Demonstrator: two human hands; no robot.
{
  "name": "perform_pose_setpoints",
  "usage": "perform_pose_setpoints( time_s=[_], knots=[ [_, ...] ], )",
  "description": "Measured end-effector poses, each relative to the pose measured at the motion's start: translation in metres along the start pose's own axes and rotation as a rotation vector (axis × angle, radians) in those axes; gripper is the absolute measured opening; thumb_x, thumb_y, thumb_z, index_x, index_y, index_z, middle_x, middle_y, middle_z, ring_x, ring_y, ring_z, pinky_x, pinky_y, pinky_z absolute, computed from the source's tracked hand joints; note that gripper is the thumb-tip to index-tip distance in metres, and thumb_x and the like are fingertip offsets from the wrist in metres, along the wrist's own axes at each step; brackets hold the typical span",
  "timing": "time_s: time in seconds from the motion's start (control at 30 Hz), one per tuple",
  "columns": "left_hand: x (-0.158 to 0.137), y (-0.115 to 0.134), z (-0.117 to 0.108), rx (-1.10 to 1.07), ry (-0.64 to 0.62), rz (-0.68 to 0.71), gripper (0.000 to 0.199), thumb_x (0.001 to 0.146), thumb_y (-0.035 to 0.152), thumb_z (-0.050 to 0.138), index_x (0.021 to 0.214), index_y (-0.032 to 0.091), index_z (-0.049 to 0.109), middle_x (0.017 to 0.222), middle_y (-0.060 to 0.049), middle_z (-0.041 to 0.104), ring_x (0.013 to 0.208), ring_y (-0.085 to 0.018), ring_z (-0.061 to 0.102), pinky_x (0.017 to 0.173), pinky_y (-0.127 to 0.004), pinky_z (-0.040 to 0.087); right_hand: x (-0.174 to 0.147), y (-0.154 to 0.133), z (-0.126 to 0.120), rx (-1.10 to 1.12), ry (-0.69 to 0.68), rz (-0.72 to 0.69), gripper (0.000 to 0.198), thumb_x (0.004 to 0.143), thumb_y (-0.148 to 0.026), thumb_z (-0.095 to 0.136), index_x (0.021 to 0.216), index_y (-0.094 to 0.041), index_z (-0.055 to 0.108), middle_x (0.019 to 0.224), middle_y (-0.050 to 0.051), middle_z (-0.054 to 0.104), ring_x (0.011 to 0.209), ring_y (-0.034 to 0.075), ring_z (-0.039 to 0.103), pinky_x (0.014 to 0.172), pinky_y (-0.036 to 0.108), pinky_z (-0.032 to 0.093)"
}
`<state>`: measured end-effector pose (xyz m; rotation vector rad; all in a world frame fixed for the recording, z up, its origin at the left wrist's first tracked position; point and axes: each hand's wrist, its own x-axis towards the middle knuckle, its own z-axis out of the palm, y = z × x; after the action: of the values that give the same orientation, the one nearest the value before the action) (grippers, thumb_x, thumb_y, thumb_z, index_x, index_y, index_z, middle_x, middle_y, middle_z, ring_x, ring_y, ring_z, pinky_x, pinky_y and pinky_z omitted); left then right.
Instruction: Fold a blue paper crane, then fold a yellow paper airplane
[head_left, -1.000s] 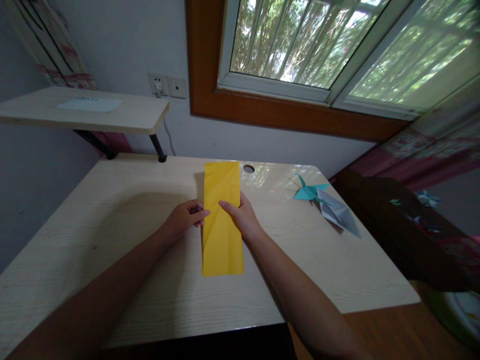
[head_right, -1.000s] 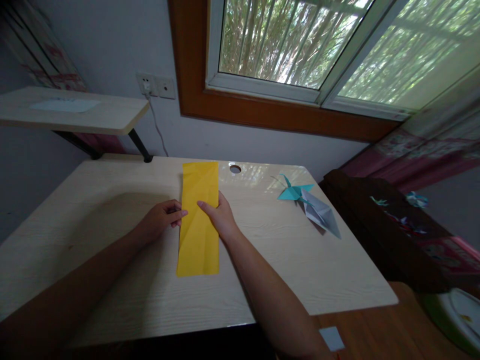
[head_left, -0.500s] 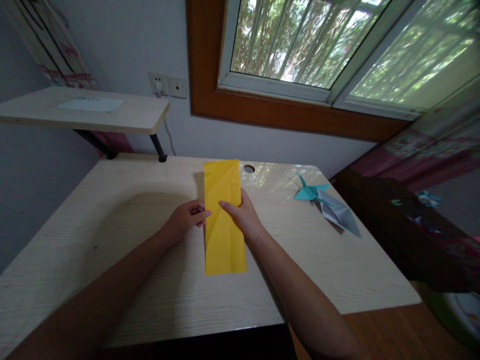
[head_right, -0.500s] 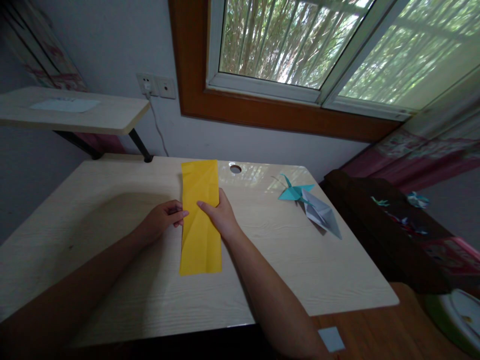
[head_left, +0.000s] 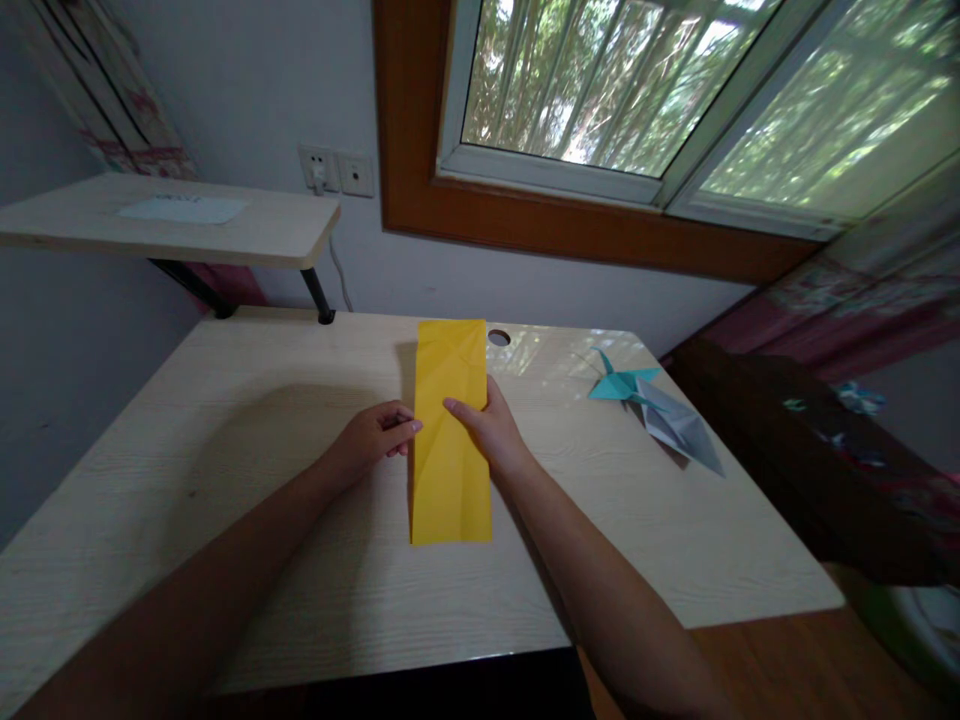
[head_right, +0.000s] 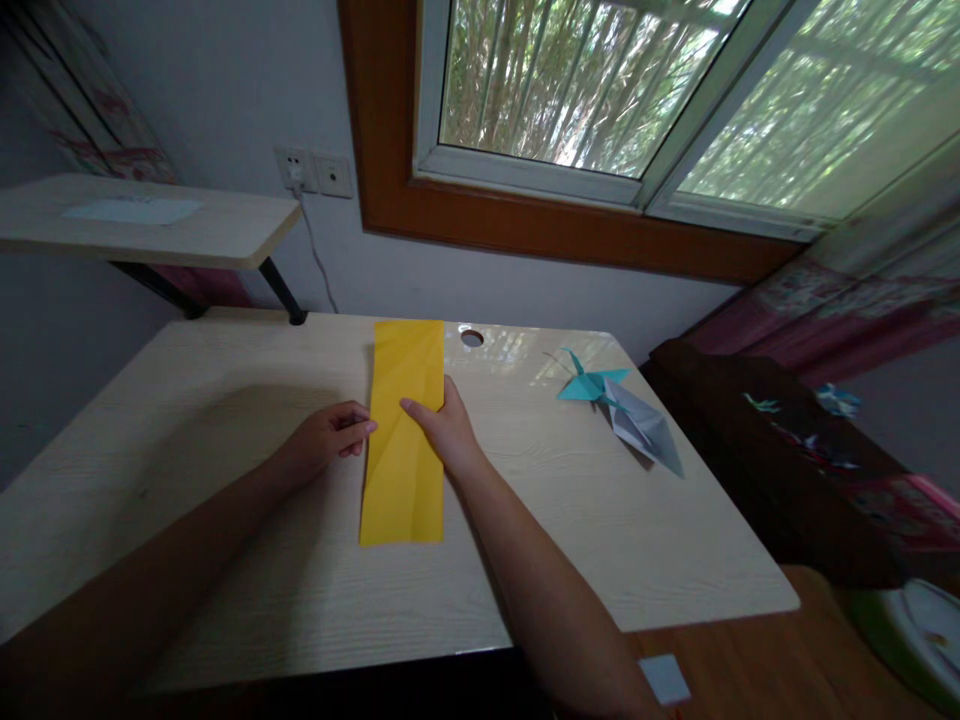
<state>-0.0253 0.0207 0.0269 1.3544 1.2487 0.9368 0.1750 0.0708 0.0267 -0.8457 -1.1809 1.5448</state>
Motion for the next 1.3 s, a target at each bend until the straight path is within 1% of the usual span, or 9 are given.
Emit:
perform_pose_setpoints(
  time_s=[0.1,0.23,0.4,0.5,0.9,1.17,1.3],
  knots=[
    [-0.001,-0.002,-0.001,0.004,-0.035,-0.004,0.025,0.085,0.043,0.066,0.083,0.018,0.063,0.058,0.005,0.058,0.048,-0.010,0.046,0.051,-0.023,0.034,0.000,-0.002,-0.002,0.001,0.022,-0.003,0.050,0.074,-0.036,0.083,0.114,-0.027,0.056,0.116,0.005,0.073,0.098,0.026,0.072,0.086,0.042,0.060],
    [0.000,-0.003,-0.001,-0.043,0.006,0.005,0.024,0.084,0.041,0.068,0.082,0.018,0.064,0.060,0.004,0.061,0.052,-0.010,0.050,0.053,-0.023,0.038,-0.003,-0.006,0.001,0.034,0.011,0.031,0.049,0.074,-0.035,0.083,0.113,-0.028,0.055,0.114,0.004,0.073,0.093,0.026,0.072,0.084,0.044,0.061],
    [0.001,-0.004,-0.001,-0.105,0.056,0.014,0.025,0.083,0.043,0.070,0.084,0.018,0.065,0.063,0.003,0.063,0.055,-0.012,0.054,0.055,-0.024,0.042,-0.008,-0.011,0.007,0.116,-0.102,0.090,0.053,0.073,-0.035,0.083,0.118,-0.028,0.054,0.115,0.005,0.073,0.091,0.026,0.073,0.083,0.046,0.062],
    [0.000,-0.004,-0.001,-0.100,0.084,0.019,0.027,0.083,0.045,0.070,0.085,0.018,0.065,0.063,0.003,0.064,0.056,-0.012,0.055,0.056,-0.024,0.044,-0.008,-0.011,0.008,0.118,-0.133,0.106,0.056,0.072,-0.036,0.083,0.120,-0.027,0.056,0.116,0.006,0.073,0.093,0.027,0.072,0.083,0.046,0.062],
    [0.000,-0.001,0.001,-0.091,0.058,0.036,0.026,0.083,0.044,0.070,0.083,0.019,0.063,0.064,0.003,0.065,0.056,-0.013,0.057,0.059,-0.026,0.047,-0.007,-0.006,0.007,0.073,-0.072,0.065,0.054,0.072,-0.034,0.082,0.118,-0.028,0.054,0.115,0.005,0.072,0.093,0.026,0.072,0.083,0.045,0.061],
    [0.001,-0.006,-0.001,-0.101,0.057,0.038,0.023,0.085,0.041,0.070,0.081,0.019,0.063,0.064,0.003,0.064,0.056,-0.012,0.056,0.058,-0.025,0.045,-0.007,-0.007,0.007,0.076,-0.072,0.076,0.055,0.071,-0.034,0.083,0.116,-0.028,0.053,0.116,0.005,0.072,0.094,0.026,0.072,0.084,0.045,0.061],
    [0.002,-0.007,-0.001,-0.108,0.061,0.024,0.023,0.085,0.040,0.069,0.079,0.019,0.063,0.062,0.003,0.063,0.055,-0.012,0.055,0.056,-0.024,0.043,-0.006,-0.008,0.007,0.071,-0.114,0.110,0.058,0.069,-0.034,0.084,0.118,-0.027,0.054,0.116,0.006,0.073,0.094,0.027,0.073,0.086,0.047,0.061]
  ],
)
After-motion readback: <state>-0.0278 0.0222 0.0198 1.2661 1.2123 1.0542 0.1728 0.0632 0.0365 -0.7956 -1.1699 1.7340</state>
